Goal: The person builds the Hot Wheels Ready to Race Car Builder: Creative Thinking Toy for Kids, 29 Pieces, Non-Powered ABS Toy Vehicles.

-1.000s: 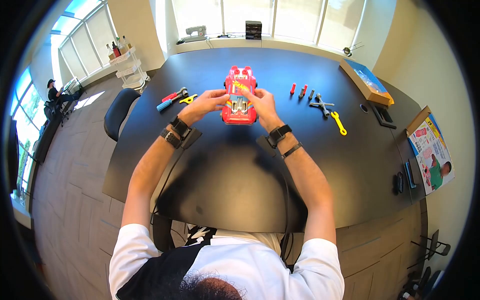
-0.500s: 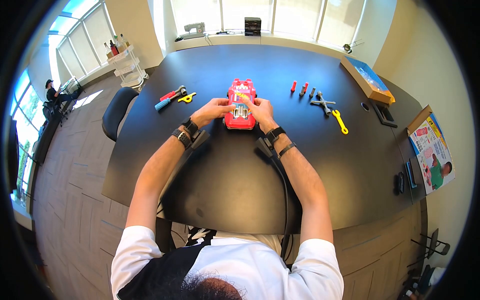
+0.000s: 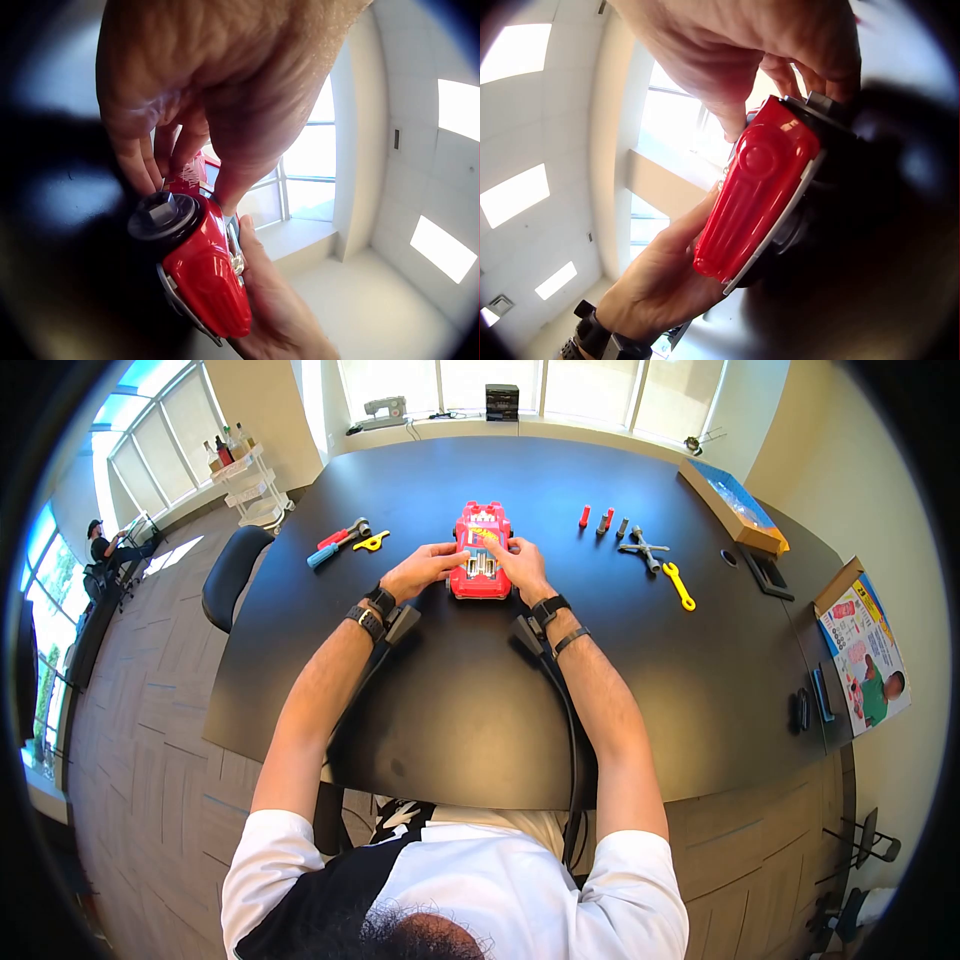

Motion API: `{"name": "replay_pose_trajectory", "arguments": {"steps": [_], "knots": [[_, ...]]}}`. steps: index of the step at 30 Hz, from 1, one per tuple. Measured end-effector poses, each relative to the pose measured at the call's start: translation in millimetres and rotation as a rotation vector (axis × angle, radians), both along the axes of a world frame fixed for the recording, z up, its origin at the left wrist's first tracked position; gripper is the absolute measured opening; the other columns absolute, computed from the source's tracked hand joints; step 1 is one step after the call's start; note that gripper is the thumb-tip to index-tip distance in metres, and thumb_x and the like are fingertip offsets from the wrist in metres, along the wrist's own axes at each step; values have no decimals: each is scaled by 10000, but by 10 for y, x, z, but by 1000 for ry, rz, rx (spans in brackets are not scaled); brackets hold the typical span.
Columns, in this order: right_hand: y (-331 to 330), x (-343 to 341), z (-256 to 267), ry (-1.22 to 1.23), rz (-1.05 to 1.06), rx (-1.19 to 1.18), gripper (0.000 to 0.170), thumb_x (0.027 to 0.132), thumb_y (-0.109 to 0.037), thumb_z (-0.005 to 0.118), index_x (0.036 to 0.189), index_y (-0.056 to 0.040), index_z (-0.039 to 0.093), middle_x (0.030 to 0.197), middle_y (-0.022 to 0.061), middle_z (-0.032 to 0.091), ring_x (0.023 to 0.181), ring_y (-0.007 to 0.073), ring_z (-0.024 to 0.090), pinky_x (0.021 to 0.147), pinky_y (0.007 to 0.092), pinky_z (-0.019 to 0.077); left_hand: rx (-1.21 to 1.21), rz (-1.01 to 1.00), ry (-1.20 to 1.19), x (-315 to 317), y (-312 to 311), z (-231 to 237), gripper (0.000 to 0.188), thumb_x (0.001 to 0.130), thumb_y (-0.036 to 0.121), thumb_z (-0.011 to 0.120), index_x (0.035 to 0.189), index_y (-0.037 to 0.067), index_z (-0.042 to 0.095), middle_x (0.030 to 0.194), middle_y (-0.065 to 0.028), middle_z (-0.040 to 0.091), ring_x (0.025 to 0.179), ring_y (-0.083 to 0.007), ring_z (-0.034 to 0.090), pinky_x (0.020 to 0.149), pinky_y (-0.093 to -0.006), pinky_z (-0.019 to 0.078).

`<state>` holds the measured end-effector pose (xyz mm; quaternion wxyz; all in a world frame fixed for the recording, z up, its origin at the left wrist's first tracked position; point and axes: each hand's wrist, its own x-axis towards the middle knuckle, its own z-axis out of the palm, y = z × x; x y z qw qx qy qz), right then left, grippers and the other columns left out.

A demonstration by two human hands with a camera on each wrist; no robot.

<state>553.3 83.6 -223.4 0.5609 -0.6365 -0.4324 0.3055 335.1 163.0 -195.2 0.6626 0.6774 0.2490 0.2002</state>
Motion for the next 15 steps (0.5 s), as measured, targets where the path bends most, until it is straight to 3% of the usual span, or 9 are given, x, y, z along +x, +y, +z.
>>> {"name": "replay_pose_trajectory", "arguments": {"steps": [5, 15], "knots": [[0, -26, -18, 117, 12, 43, 595, 913, -434, 842, 1202, 60, 680, 1032, 142, 732, 894, 173, 720, 756, 324, 592, -21, 17, 12, 9, 15, -2, 572, 1056, 282, 682, 1514, -14, 510, 1399, -87, 647, 1232, -126, 640, 1093, -309, 509], [62, 13, -78, 108, 1, 60, 611, 911, -447, 840, 1210, 63, 685, 1039, 127, 732, 901, 172, 712, 768, 328, 586, -4, 56, 62, 73, 30, -25, 605, 1033, 320, 716, 1510, 1, 523, 1357, -79, 671, 1187, -116, 646, 1048, -293, 517]]}}
